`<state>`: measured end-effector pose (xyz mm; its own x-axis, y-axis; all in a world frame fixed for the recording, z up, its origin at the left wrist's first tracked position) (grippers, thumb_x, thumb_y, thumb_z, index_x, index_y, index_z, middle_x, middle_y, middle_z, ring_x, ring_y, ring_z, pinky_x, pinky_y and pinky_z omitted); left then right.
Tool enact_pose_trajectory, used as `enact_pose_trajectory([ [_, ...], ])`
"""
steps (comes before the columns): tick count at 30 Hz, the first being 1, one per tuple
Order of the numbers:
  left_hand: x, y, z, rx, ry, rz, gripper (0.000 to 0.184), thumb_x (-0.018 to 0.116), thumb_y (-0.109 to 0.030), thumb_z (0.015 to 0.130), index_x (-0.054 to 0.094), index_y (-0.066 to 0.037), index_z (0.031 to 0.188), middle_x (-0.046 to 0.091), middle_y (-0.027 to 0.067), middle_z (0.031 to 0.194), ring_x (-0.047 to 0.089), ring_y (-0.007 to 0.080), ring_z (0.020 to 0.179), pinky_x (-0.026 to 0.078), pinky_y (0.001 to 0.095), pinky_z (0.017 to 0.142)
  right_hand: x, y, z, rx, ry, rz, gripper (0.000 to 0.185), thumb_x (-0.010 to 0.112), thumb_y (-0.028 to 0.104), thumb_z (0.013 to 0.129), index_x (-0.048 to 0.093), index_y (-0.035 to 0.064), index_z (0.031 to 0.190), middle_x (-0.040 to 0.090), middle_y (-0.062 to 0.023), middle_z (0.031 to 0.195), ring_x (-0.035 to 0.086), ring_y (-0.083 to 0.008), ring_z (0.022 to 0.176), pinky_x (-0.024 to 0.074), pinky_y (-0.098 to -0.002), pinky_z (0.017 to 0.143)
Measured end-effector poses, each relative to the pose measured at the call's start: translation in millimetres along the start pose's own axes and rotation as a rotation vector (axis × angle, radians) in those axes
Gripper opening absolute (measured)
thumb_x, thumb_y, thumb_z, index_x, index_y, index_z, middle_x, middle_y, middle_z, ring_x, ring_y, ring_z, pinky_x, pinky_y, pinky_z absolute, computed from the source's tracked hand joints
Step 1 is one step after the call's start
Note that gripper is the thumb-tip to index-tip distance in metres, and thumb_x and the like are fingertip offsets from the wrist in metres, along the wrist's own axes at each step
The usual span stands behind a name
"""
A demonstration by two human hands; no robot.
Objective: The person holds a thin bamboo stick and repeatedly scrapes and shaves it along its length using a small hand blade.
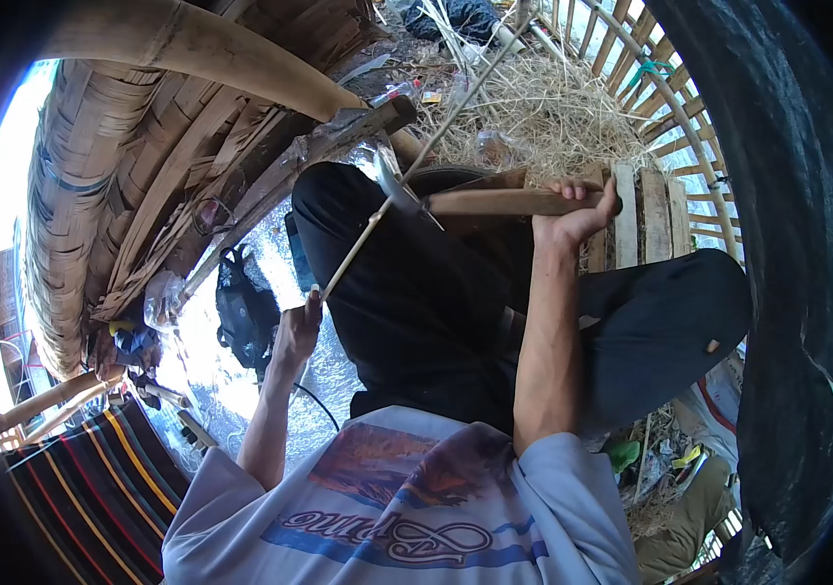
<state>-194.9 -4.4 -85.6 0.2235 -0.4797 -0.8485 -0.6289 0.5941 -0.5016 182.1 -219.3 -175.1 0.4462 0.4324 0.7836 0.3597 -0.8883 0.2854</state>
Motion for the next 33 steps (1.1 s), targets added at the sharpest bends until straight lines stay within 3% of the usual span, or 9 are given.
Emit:
enact_pose_trajectory([
  [3,-0.5,-6.3,6.1,-0.01,0.025,0.045,0.045,0.042,-0.024,0.099,0.056,0.005,0.067,0.042,0.0174,0.042,0.044,0.0329,0.035,0.03,0.0425,0.036,-14.5,10.2,1.0,-0.101,-0.064,0.097,0.034,0.054,0.036,0.085,0.04,0.0158,0.061,0.036,0.0048,0.052,0.039,-0.01,0.048,0.0343,-0.0256,0.052],
  [5,3.5,4.6,6.9,-0.251,0.093,0.017,0.052,0.04,-0.028,0.099,0.052,0.005,0.061,0.043,0.0193,0.042,0.045,0.0349,0.036,0.031,0.0441,0.038,3.3,-2.9,-2.8,0.117,0.162,-0.099,0.035,0.052,0.038,0.086,0.041,0.0152,0.061,0.035,0.0045,0.052,0.037,-0.0095,0.048,0.0336,-0.0248,0.052],
  [11,0.9,-15.6,9.5,-0.093,0.05,0.016,0.046,0.039,-0.027,0.099,0.054,0.005,0.069,0.042,0.0185,0.042,0.047,0.0351,0.038,0.029,0.0447,0.038,-20.1,2.8,1.7,-0.052,-0.104,0.098,0.035,0.053,0.041,0.086,0.047,0.0143,0.064,0.034,0.0044,0.051,0.035,-0.009,0.046,0.0326,-0.025,0.049],
  [15,10.2,-1.5,11.4,-0.255,0.087,-0.039,0.046,0.039,-0.029,0.099,0.056,0.004,0.073,0.043,0.0192,0.044,0.048,0.0368,0.039,0.029,0.0449,0.038,9.9,-12.4,-8.9,0.163,0.207,-0.114,0.036,0.053,0.041,0.086,0.044,0.0138,0.063,0.034,0.0043,0.053,0.038,-0.0095,0.05,0.0359,-0.0261,0.052],
  [18,4.3,-20.9,12.3,0.089,-0.029,0.115,0.047,0.036,-0.03,0.1,0.059,0.003,0.076,0.043,0.0196,0.044,0.047,0.0368,0.039,0.029,0.045,0.038,-10.4,3.4,0.5,-0.06,-0.068,0.118,0.031,0.053,0.039,0.085,0.045,0.0161,0.066,0.034,0.0043,0.051,0.037,-0.0092,0.045,0.0349,-0.0256,0.05],
  [20,12.9,0.7,10.9,-0.261,0.094,0.026,0.047,0.035,-0.03,0.1,0.059,0.003,0.077,0.042,0.0195,0.044,0.048,0.0364,0.039,0.029,0.0447,0.037,-12.0,-1.0,0.4,0.018,0.026,0.042,0.032,0.054,0.039,0.085,0.044,0.0156,0.065,0.035,0.0047,0.052,0.037,-0.0087,0.047,0.035,-0.0246,0.051],
  [23,9.1,-9.9,13.0,-0.202,0.065,-0.002,0.051,0.035,-0.033,0.1,0.059,0.004,0.074,0.044,0.0201,0.045,0.049,0.0371,0.041,0.031,0.0451,0.04,13.7,-16.7,-15.1,0.187,0.256,-0.129,0.033,0.053,0.04,0.085,0.044,0.015,0.065,0.033,0.0054,0.053,0.036,-0.0077,0.048,0.0342,-0.0235,0.052],
  [29,14.1,3.3,6.8,-0.417,0.13,-0.111,0.063,0.033,-0.045,0.098,0.057,0.005,0.068,0.05,0.0223,0.05,0.053,0.0332,0.044,0.036,0.045,0.047,-10.4,12.5,-6.2,-0.095,-0.104,0.049,0.032,0.054,0.038,0.085,0.045,0.0131,0.066,0.031,0.0046,0.05,0.034,-0.0075,0.048,0.0334,-0.0237,0.051],
  [33,11.9,-1.5,10.3,-0.386,0.139,-0.114,0.065,0.031,-0.047,0.098,0.056,0.005,0.068,0.051,0.0224,0.051,0.054,0.0316,0.046,0.036,0.0447,0.048,25.7,-11.4,-18.7,0.172,0.326,-0.237,0.04,0.055,0.04,0.083,0.04,0.0147,0.056,0.033,0.0036,0.049,0.039,-0.0113,0.049,0.0369,-0.0258,0.054],
])
Point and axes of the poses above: each hand's wrist, its own z-axis towards the middle knuckle, its own x-axis out of the palm, y = z × x, the point moved 8 cm from there along z, towards the middle knuckle
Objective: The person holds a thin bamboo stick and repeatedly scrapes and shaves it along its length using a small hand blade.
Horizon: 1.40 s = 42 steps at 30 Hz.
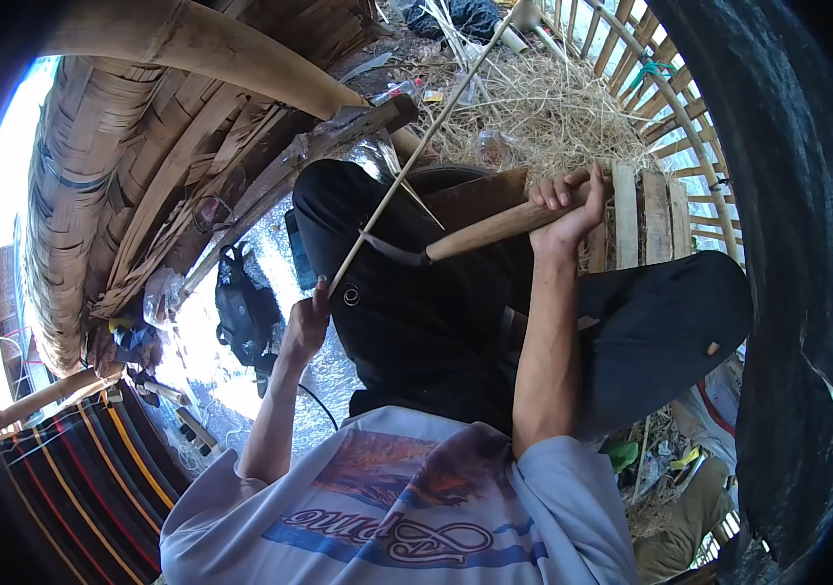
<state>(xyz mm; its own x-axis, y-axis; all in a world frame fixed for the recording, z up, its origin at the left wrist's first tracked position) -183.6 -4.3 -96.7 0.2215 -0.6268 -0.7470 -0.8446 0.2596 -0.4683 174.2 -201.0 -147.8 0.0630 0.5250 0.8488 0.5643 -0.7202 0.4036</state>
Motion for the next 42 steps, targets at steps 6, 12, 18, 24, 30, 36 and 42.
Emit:
enact_pose_trajectory([
  [6,0.1,7.9,2.6,-0.153,0.08,0.054,0.069,0.027,-0.051,0.097,0.059,0.006,0.075,0.053,0.024,0.055,0.058,0.0341,0.058,0.042,0.0432,0.058,-54.5,17.2,2.2,-0.316,-0.43,0.37,0.039,0.053,0.043,0.086,0.045,0.0122,0.063,0.033,0.0032,0.05,0.035,-0.0102,0.045,0.0331,-0.0276,0.05],
  [12,5.4,18.8,8.1,-0.149,0.152,-0.005,0.068,0.026,-0.053,0.096,0.062,0.004,0.085,0.055,0.0214,0.057,0.061,0.0343,0.061,0.044,0.042,0.062,-28.6,8.3,4.9,-0.208,-0.245,0.224,0.038,0.055,0.042,0.085,0.047,0.0145,0.06,0.035,0.0043,0.05,0.037,-0.0085,0.048,0.0349,-0.0231,0.052],
  [18,9.3,15.8,13.1,-0.166,0.197,-0.043,0.074,0.025,-0.054,0.096,0.061,0.007,0.075,0.053,0.0178,0.053,0.056,0.0285,0.053,0.044,0.04,0.059,-5.0,-4.8,0.8,-0.007,-0.051,0.005,0.04,0.054,0.046,0.084,0.046,0.0143,0.062,0.034,0.0052,0.051,0.036,-0.0084,0.047,0.0349,-0.0236,0.05],
  [24,7.1,3.1,9.7,-0.074,0.163,-0.039,0.076,0.027,-0.056,0.095,0.057,0.007,0.065,0.052,0.018,0.051,0.054,0.0269,0.052,0.043,0.0399,0.058,-63.1,7.9,8.5,-0.264,-0.347,0.259,0.038,0.057,0.042,0.083,0.043,0.0141,0.063,0.036,0.003,0.052,0.04,-0.0108,0.049,0.0366,-0.0266,0.053],
  [30,4.1,5.5,10.6,-0.099,0.101,-0.007,0.069,0.03,-0.049,0.097,0.058,0.006,0.068,0.052,0.0193,0.052,0.057,0.0302,0.053,0.043,0.0409,0.057,-42.9,12.0,3.7,-0.276,-0.444,0.233,0.037,0.056,0.042,0.084,0.045,0.012,0.066,0.036,0.0028,0.053,0.038,-0.0114,0.048,0.0346,-0.0267,0.053],
  [36,-4.7,-27.1,2.9,0.003,0.061,0.006,0.067,0.033,-0.046,0.098,0.057,0.006,0.064,0.05,0.0206,0.05,0.056,0.0327,0.051,0.042,0.0411,0.054,-12.1,-8.9,6.4,-0.001,-0.105,-0.002,0.035,0.054,0.042,0.084,0.043,0.0147,0.065,0.036,0.0031,0.053,0.04,-0.0111,0.048,0.0374,-0.0274,0.054],
  [42,2.0,-11.9,7.3,0.039,-0.015,0.092,0.06,0.038,-0.04,0.098,0.058,0.005,0.064,0.05,0.0227,0.049,0.055,0.0381,0.048,0.038,0.0443,0.045,-60.0,14.8,4.3,-0.3,-0.459,0.213,0.038,0.053,0.044,0.084,0.041,0.0131,0.064,0.034,0.0019,0.052,0.04,-0.0124,0.052,0.0372,-0.0294,0.056],
])
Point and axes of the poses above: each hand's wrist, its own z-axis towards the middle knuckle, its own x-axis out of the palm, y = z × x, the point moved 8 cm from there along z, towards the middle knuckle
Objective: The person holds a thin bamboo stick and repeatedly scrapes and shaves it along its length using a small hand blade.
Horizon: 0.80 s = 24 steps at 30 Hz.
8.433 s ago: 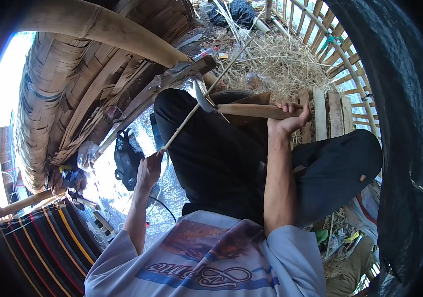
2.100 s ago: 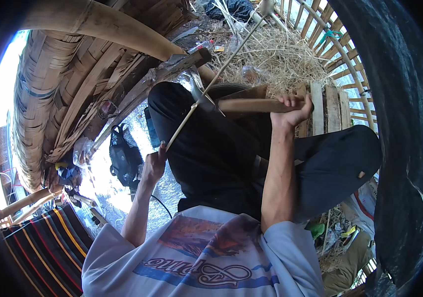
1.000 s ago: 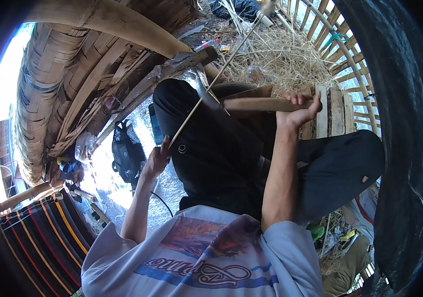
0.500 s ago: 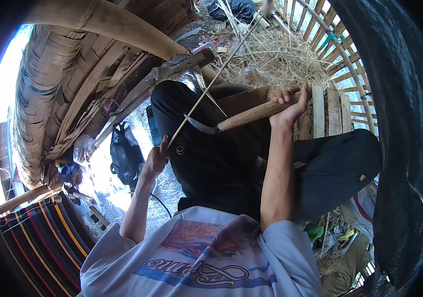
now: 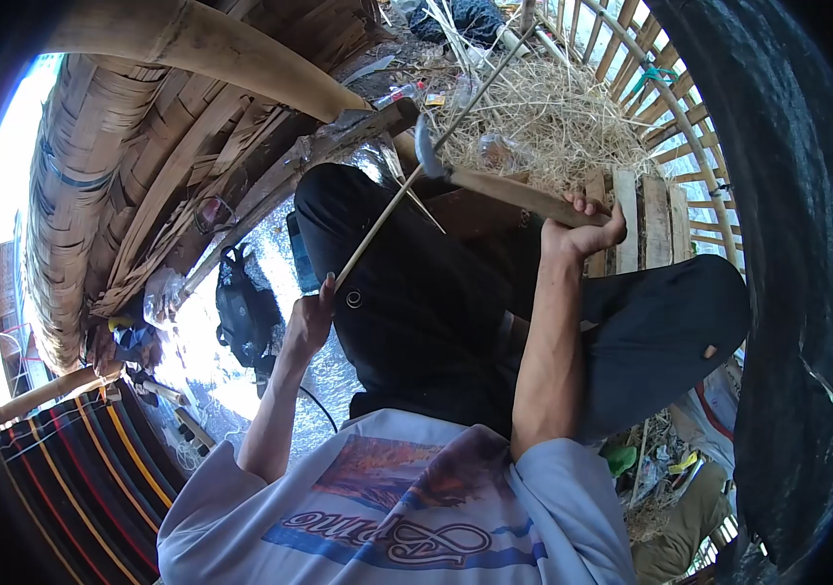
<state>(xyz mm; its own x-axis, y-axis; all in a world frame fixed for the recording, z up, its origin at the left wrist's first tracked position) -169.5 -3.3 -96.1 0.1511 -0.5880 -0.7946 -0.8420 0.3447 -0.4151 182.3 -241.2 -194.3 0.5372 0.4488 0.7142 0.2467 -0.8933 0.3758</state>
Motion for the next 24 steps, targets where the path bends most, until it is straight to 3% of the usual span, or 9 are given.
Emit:
enact_pose_trajectory([
  [2,4.8,3.8,2.5,0.07,-0.031,0.022,0.059,0.039,-0.039,0.098,0.057,0.005,0.062,0.049,0.0229,0.049,0.054,0.0399,0.047,0.037,0.0454,0.043,18.5,-10.4,-11.4,0.12,0.12,-0.024,0.04,0.057,0.045,0.081,0.042,0.0152,0.059,0.036,0.0035,0.052,0.039,-0.0112,0.051,0.0368,-0.028,0.056],
  [4,2.4,1.0,1.3,0.133,-0.066,0.051,0.057,0.041,-0.037,0.097,0.056,0.004,0.061,0.049,0.0231,0.048,0.053,0.0417,0.047,0.036,0.0464,0.042,38.4,-27.9,-29.1,0.269,0.268,-0.216,0.037,0.056,0.042,0.084,0.041,0.0131,0.068,0.035,0.0029,0.054,0.038,-0.0112,0.05,0.0358,-0.0279,0.053],
  [8,-4.5,-8.9,-9.0,0.304,-0.232,0.169,0.051,0.047,-0.033,0.095,0.057,0.001,0.06,0.049,0.0214,0.047,0.054,0.041,0.047,0.037,0.0464,0.042,1.2,8.2,-2.7,-0.048,-0.056,0.105,0.032,0.057,0.038,0.083,0.042,0.0135,0.068,0.035,0.0033,0.053,0.038,-0.0109,0.049,0.0347,-0.0265,0.052],
  [12,-8.2,-25.6,-13.8,0.252,-0.243,0.298,0.047,0.05,-0.033,0.094,0.057,-0.002,0.059,0.052,0.0192,0.05,0.055,0.0392,0.049,0.039,0.0458,0.042,34.4,-16.0,-22.0,0.192,0.198,-0.223,0.033,0.056,0.038,0.084,0.042,0.0138,0.066,0.035,0.0036,0.053,0.038,-0.0115,0.048,0.0345,-0.0264,0.053],
  [14,-7.7,-25.7,-14.9,0.217,-0.261,0.31,0.044,0.05,-0.033,0.093,0.058,-0.003,0.061,0.053,0.0191,0.051,0.056,0.039,0.05,0.039,0.0455,0.043,38.8,-12.9,-23.7,0.148,0.193,-0.188,0.034,0.056,0.039,0.083,0.041,0.0138,0.066,0.035,0.0037,0.053,0.038,-0.0117,0.048,0.0346,-0.026,0.053],
  [17,-7.4,-26.6,-21.5,0.184,-0.297,0.303,0.041,0.05,-0.032,0.093,0.058,-0.003,0.065,0.054,0.0184,0.053,0.056,0.0386,0.051,0.04,0.0451,0.044,18.0,19.0,-12.7,-0.058,-0.068,0.044,0.034,0.054,0.04,0.084,0.041,0.0143,0.066,0.035,0.0035,0.053,0.038,-0.0116,0.049,0.0355,-0.0269,0.056],
  [18,-7.9,-29.4,-22.5,0.199,-0.316,0.283,0.039,0.05,-0.031,0.093,0.058,-0.003,0.067,0.055,0.0178,0.054,0.057,0.0385,0.052,0.04,0.0449,0.045,15.1,19.9,-12.1,-0.063,-0.068,0.045,0.034,0.054,0.04,0.084,0.041,0.0143,0.066,0.035,0.0035,0.053,0.038,-0.0116,0.049,0.0355,-0.0269,0.056],
  [21,-3.2,-28.5,-24.2,0.193,-0.284,0.262,0.036,0.049,-0.03,0.094,0.058,-0.003,0.071,0.056,0.0169,0.057,0.057,0.0382,0.052,0.041,0.0448,0.045,40.9,1.5,-16.7,0.144,0.257,-0.235,0.034,0.054,0.042,0.084,0.042,0.0149,0.067,0.035,0.0034,0.053,0.039,-0.0113,0.049,0.0358,-0.0277,0.055],
  [24,-5.8,-33.3,-25.6,0.244,-0.321,0.257,0.035,0.05,-0.028,0.094,0.056,-0.003,0.071,0.057,0.0165,0.059,0.056,0.0375,0.051,0.041,0.0447,0.045,41.4,8.0,-17.0,0.046,0.124,-0.123,0.037,0.059,0.04,0.082,0.04,0.0149,0.061,0.036,0.0041,0.051,0.038,-0.0109,0.047,0.0366,-0.0259,0.053],
])
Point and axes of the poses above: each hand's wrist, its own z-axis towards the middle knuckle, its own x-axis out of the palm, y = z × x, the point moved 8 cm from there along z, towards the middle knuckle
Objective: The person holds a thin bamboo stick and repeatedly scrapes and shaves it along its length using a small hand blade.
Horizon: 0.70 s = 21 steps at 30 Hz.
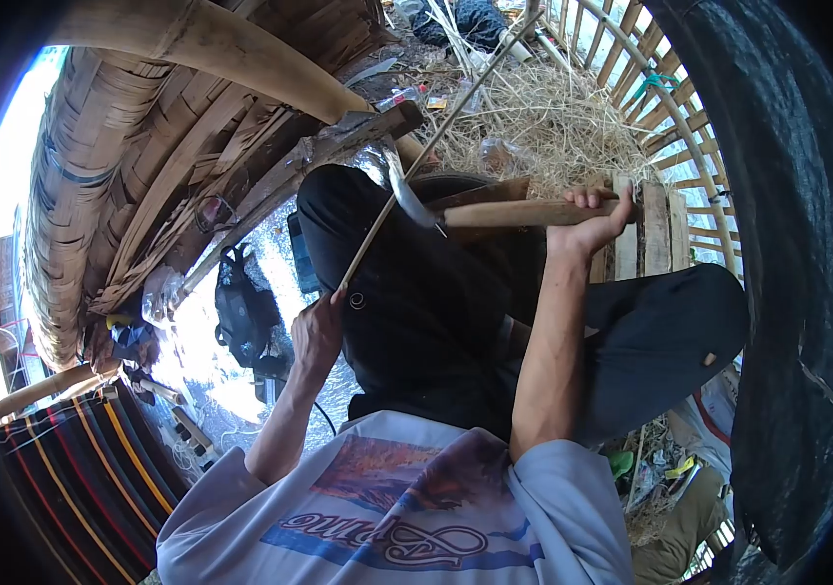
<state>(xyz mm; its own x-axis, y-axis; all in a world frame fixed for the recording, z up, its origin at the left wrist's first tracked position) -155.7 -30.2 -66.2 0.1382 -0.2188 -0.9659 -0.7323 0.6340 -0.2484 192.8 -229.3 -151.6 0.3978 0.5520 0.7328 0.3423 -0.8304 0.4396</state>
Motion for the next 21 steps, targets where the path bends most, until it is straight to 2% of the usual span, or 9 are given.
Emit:
enact_pose_trajectory([
  [4,-0.8,-1.6,-0.5,0.036,0.012,0.015,0.033,0.05,-0.027,0.093,0.056,-0.002,0.073,0.057,0.0167,0.061,0.056,0.0367,0.051,0.041,0.0444,0.044,-16.8,6.6,1.9,-0.099,-0.05,0.116,0.038,0.058,0.041,0.082,0.041,0.0148,0.062,0.035,0.0045,0.051,0.038,-0.0108,0.047,0.0363,-0.0261,0.053],
  [6,-0.3,-2.2,1.5,0.035,0.042,0.036,0.032,0.051,-0.027,0.093,0.056,-0.003,0.073,0.057,0.0165,0.06,0.057,0.0361,0.051,0.041,0.0442,0.044,2.0,0.0,2.6,0.045,0.137,-0.003,0.037,0.058,0.042,0.082,0.041,0.0147,0.062,0.035,0.0047,0.052,0.039,-0.0107,0.049,0.0366,-0.0267,0.054],
  [8,-1.0,-4.2,3.9,0.053,0.036,0.04,0.032,0.051,-0.027,0.093,0.056,-0.003,0.073,0.057,0.0164,0.06,0.057,0.0359,0.051,0.041,0.044,0.044,11.4,-4.4,-4.3,0.062,0.095,-0.098,0.036,0.057,0.04,0.081,0.041,0.0148,0.062,0.035,0.0045,0.052,0.04,-0.0111,0.05,0.0369,-0.0272,0.054],
  [10,-1.7,-4.1,2.6,0.058,0.029,0.043,0.032,0.051,-0.028,0.093,0.056,-0.003,0.073,0.057,0.0164,0.06,0.056,0.0358,0.051,0.041,0.0438,0.043,-12.1,6.1,7.1,-0.127,-0.11,0.119,0.038,0.058,0.041,0.081,0.04,0.0143,0.062,0.035,0.0041,0.052,0.041,-0.0117,0.051,0.037,-0.0268,0.054],
  [13,-0.3,-5.9,2.9,0.077,0.023,0.054,0.032,0.052,-0.028,0.093,0.055,-0.003,0.072,0.056,0.0164,0.059,0.056,0.0355,0.05,0.041,0.0438,0.043,-13.5,7.5,6.8,-0.121,-0.059,0.148,0.039,0.057,0.042,0.081,0.039,0.0145,0.061,0.034,0.0039,0.052,0.041,-0.0122,0.051,0.0374,-0.0274,0.056],
  [15,2.4,-2.8,3.9,0.067,0.022,0.026,0.033,0.052,-0.028,0.092,0.055,-0.003,0.072,0.056,0.0167,0.058,0.056,0.0357,0.05,0.041,0.0438,0.043,8.2,-17.2,1.7,0.165,0.202,-0.192,0.037,0.053,0.04,0.082,0.038,0.0145,0.06,0.035,0.0035,0.052,0.041,-0.013,0.052,0.0376,-0.0283,0.058],
  [16,2.7,-3.2,5.1,0.069,0.022,0.026,0.033,0.052,-0.028,0.092,0.055,-0.003,0.072,0.056,0.0167,0.058,0.056,0.0357,0.05,0.041,0.0438,0.043,7.5,-16.7,2.7,0.163,0.201,-0.191,0.037,0.053,0.04,0.082,0.038,0.0145,0.06,0.035,0.0035,0.052,0.041,-0.013,0.052,0.0376,-0.0283,0.058],
  [18,2.1,-3.6,5.0,0.084,0.025,0.039,0.033,0.053,-0.028,0.092,0.054,-0.003,0.071,0.055,0.0164,0.057,0.056,0.0356,0.049,0.041,0.044,0.043,-11.7,-8.6,9.0,0.026,-0.022,0.015,0.041,0.052,0.043,0.084,0.037,0.0145,0.059,0.033,0.0029,0.053,0.041,-0.013,0.052,0.0385,-0.0292,0.06],
  [21,1.8,-4.0,3.2,0.1,0.006,0.052,0.033,0.053,-0.027,0.092,0.053,-0.003,0.069,0.055,0.0162,0.056,0.055,0.0358,0.047,0.04,0.0439,0.042,-22.9,-3.5,11.8,-0.009,-0.039,0.119,0.035,0.056,0.038,0.083,0.04,0.0138,0.064,0.034,0.003,0.053,0.038,-0.0119,0.049,0.0357,-0.0277,0.056],
])
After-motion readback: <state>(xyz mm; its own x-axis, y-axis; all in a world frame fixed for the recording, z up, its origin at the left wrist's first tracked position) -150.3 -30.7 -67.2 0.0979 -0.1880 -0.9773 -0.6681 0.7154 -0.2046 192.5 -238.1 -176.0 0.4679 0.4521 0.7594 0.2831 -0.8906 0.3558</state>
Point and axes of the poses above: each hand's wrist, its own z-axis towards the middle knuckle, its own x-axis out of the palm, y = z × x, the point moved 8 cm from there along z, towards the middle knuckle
